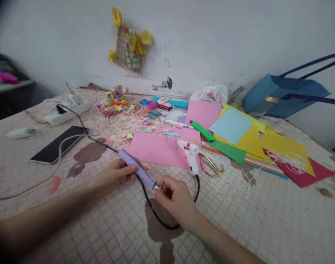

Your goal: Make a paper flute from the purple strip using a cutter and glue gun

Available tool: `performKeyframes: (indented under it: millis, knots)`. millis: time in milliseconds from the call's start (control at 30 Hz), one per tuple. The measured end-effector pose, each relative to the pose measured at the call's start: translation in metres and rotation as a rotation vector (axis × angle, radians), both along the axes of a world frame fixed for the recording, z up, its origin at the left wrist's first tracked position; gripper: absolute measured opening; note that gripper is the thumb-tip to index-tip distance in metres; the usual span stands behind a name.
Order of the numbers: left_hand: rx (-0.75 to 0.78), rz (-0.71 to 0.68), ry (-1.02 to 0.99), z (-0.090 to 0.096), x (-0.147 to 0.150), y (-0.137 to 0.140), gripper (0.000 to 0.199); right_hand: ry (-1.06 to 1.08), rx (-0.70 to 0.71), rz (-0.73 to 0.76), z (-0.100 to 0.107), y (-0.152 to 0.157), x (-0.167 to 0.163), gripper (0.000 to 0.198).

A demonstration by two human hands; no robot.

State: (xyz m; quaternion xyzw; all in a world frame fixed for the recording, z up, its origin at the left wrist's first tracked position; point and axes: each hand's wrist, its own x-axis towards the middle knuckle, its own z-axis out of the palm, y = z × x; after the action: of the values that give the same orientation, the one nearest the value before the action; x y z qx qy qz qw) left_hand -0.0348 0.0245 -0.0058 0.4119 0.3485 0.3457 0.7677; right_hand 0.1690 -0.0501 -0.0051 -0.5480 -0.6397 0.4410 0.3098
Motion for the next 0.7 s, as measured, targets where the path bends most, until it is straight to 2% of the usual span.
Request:
performKeyframes:
  millis: [267, 433, 567, 700]
  knots:
    - [-0.063, -0.006, -0.100, 0.0003, 0.0005, 0.0004, 0.024, -0.103, 0.098, -0.054, 0.0013, -0.0008, -0.0032, 0.012]
    - [-0.068, 0.019, -0.059, 0.0015, 0.0056, -0.0058, 0.023, -0.177, 0.179, -0.043, -0.0001, -0.0026, -0.0064, 0.013]
    - [-0.001, 0.028, -0.009, -0.0013, 0.0061, -0.0069, 0.022, -0.194, 0.183, -0.042, -0.0001, -0.0017, -0.0060, 0.010]
    - [-0.029, 0.021, -0.054, -0.0032, 0.0074, -0.0072, 0.024, -0.198, 0.179, -0.043, -0.0002, -0.0011, -0.0069, 0.010]
